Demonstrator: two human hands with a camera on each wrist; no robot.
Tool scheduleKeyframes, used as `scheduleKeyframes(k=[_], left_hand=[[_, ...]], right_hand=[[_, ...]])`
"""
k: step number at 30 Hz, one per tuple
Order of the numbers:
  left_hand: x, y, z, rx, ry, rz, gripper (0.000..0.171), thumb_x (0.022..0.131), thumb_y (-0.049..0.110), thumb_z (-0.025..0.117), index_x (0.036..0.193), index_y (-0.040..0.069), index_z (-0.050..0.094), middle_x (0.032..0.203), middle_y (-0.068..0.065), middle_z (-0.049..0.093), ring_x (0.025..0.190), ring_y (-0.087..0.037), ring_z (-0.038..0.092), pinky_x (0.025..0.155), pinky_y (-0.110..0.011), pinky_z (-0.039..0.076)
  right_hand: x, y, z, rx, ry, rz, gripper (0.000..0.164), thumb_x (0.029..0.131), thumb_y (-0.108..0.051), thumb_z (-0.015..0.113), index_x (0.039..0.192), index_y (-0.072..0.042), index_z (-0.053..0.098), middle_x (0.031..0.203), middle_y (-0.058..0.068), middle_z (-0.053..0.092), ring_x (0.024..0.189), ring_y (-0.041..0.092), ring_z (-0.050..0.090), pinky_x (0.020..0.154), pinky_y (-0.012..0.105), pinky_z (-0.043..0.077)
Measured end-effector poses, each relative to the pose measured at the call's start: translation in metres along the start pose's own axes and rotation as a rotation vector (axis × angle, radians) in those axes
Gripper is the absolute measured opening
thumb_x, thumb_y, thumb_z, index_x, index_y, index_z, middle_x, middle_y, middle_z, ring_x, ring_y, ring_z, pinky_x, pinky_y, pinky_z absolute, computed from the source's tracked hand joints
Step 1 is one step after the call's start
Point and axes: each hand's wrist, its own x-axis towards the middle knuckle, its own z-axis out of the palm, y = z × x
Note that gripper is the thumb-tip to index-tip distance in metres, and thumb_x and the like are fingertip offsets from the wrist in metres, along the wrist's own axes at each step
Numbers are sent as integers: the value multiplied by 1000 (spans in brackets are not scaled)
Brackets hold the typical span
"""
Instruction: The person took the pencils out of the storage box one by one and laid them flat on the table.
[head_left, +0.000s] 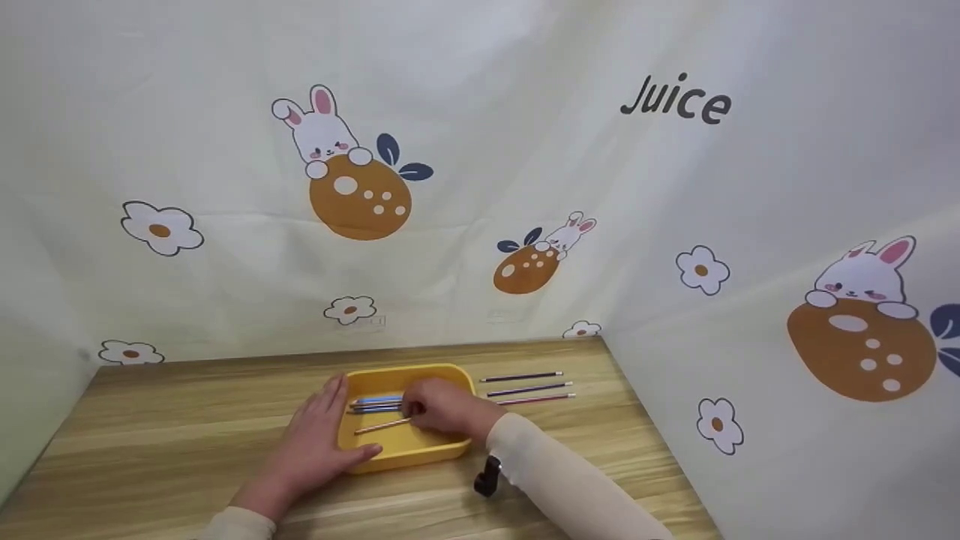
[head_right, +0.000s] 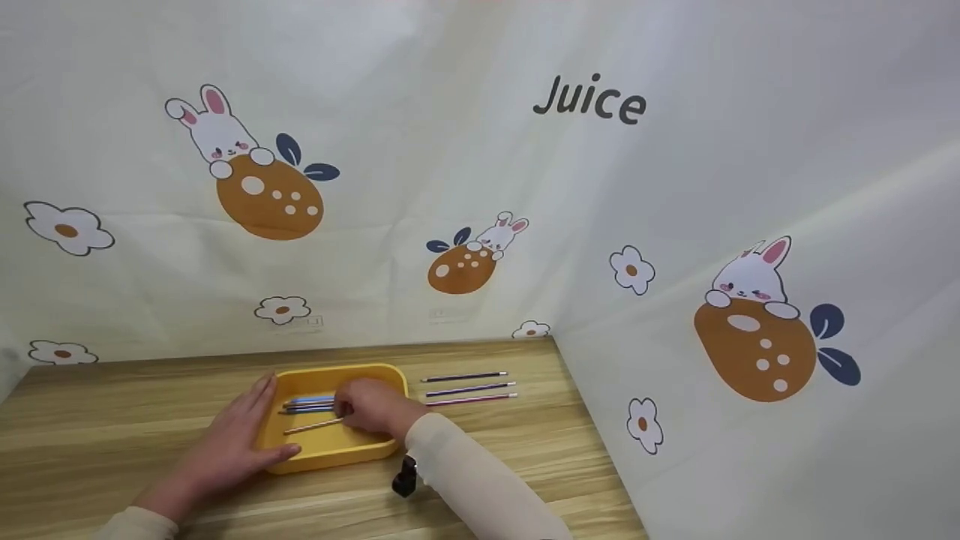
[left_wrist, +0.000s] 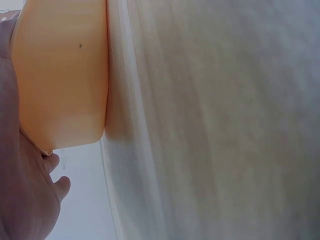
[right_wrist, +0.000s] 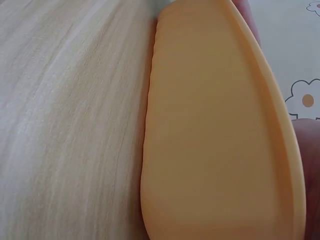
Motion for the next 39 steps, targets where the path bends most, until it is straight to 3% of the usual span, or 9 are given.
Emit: scheduleKeyframes(k=[13,20,39], left_hand=[[2,-1,1,1,-7,-5,130,90,77,77,173,-6,20,180,-28,18,166,-49,21,133,-68,17],[1,0,0,19,14,24,128,91,76,76,173,-6,22,180,-28,20,164,-50,25,132,-69,21],[-1,1,0,20,16,24,129,91,77,75,173,-6,20,181,-27,18,165,-49,23,133,-66,19]], right_hand=[[1,5,2,-48,-2,-26,6,99,-7,81,101,-12,79,88,-9,67,79,3,56,70,15,47],[-1,3,1,-152,-23,-102,13,92,-11,80,95,-17,70,84,-10,59,77,5,53,68,16,42],[-14,-4,-16,-7,56,-153,16,91,-6,74,105,-12,75,97,-7,71,88,0,61,79,13,51]])
